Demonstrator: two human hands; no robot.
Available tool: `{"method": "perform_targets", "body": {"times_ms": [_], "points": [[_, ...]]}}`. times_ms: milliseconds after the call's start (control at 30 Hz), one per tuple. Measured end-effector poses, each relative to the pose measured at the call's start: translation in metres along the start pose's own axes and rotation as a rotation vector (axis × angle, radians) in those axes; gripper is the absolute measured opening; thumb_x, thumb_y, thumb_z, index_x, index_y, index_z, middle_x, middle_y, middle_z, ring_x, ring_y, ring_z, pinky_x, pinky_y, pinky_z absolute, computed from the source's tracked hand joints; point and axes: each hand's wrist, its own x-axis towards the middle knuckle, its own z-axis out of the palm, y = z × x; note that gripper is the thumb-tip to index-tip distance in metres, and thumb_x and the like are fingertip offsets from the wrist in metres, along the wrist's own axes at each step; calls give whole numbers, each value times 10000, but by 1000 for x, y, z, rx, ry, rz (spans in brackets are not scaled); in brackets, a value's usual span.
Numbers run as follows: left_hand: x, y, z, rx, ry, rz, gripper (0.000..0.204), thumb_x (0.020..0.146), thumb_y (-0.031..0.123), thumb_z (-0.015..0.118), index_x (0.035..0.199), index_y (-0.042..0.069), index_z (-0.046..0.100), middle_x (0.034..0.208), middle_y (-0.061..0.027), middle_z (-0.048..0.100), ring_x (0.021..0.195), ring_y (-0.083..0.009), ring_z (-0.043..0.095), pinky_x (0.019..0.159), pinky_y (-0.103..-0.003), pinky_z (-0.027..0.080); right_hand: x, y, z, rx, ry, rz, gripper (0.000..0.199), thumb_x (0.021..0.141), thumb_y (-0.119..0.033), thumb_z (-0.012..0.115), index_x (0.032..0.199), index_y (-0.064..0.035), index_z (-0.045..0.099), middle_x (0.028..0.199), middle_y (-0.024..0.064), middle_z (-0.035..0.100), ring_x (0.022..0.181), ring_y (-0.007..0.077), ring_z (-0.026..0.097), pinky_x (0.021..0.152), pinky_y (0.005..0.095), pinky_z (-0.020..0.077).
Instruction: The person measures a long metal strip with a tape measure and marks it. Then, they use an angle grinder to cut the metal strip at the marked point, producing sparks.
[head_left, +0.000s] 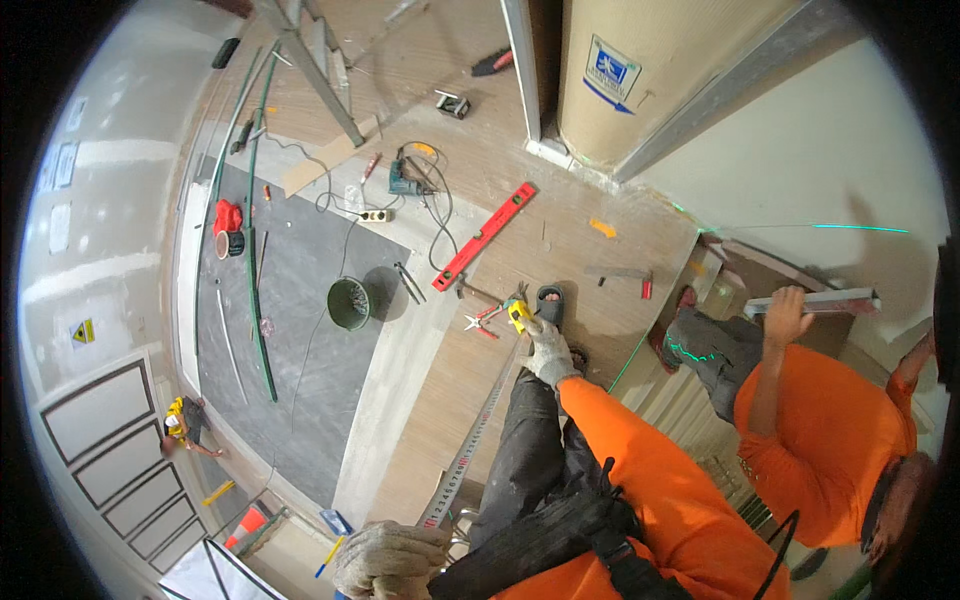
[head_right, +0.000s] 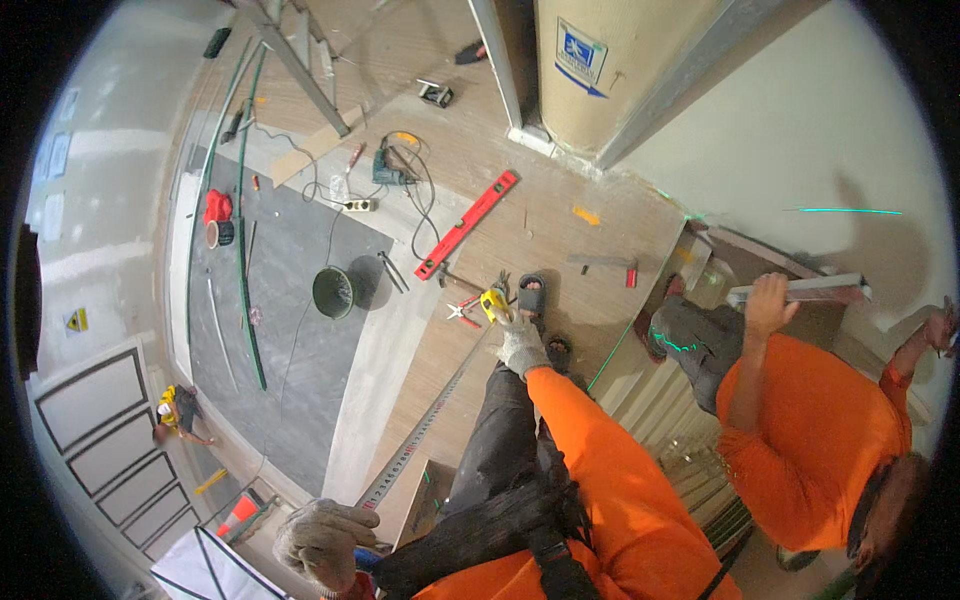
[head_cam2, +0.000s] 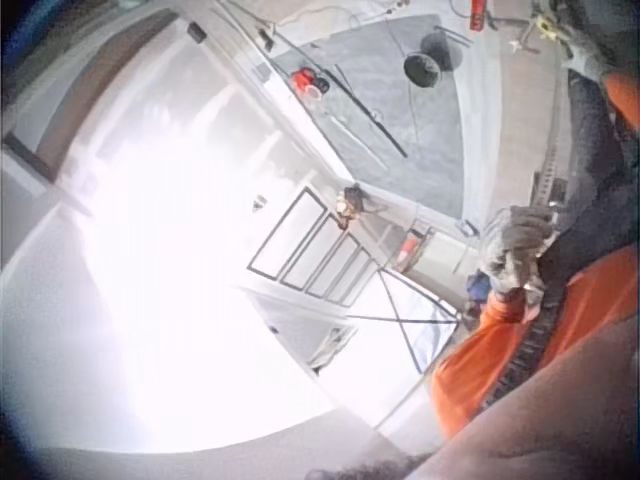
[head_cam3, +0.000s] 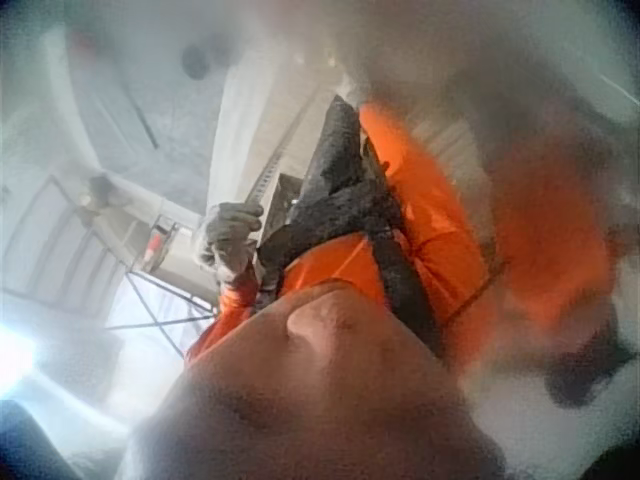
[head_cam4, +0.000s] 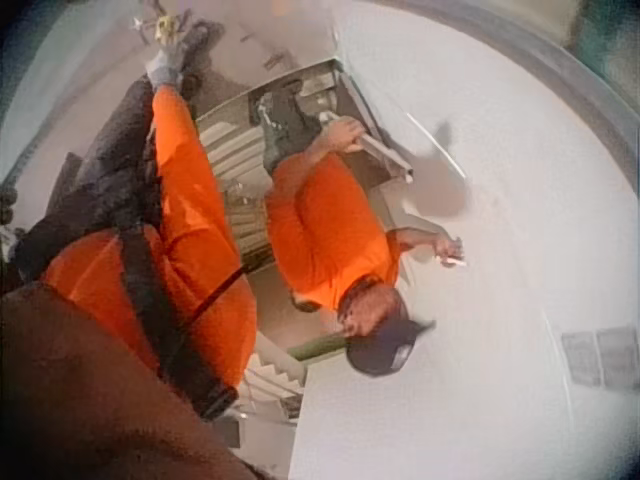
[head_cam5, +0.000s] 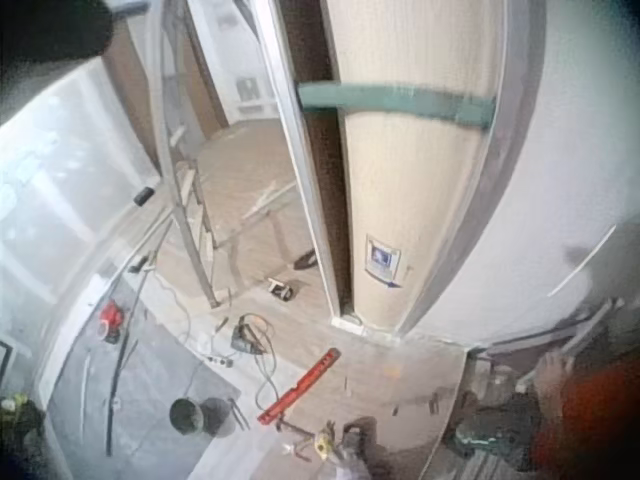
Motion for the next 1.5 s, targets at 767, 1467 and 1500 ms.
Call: {"method": "perform_targets", "body": {"times_ms": [767,1467,1500], "points": [[-225,138,-226,-84,424,705,387,1017,267,569,703,49,513,470,-77,443,314,-218,423,290,-369,427,-254,-155,23,-86,-373,-642,504,782,-308,835,1233,-161,664,1143,138,673,1113,355,641,978,470,502],[-271,-179,-519,372,644,-224,199,1041,186,578,1036,3,655,935,-163,669,847,-287,655,774,-405,518,-258,-569,155,42,-672,-659,586,880,-436,789,1327,-95,625,1241,160,685,1144,331,671,972,431,538],[-268,-213,-509,415,608,-228,235,1042,219,578,1038,-2,656,962,-171,678,873,-301,669,796,-410,521,-256,-583,152,37,-687,-695,597,884,-459,779,1327,-90,624,1244,162,685,1149,331,668,978,433,534]]}}
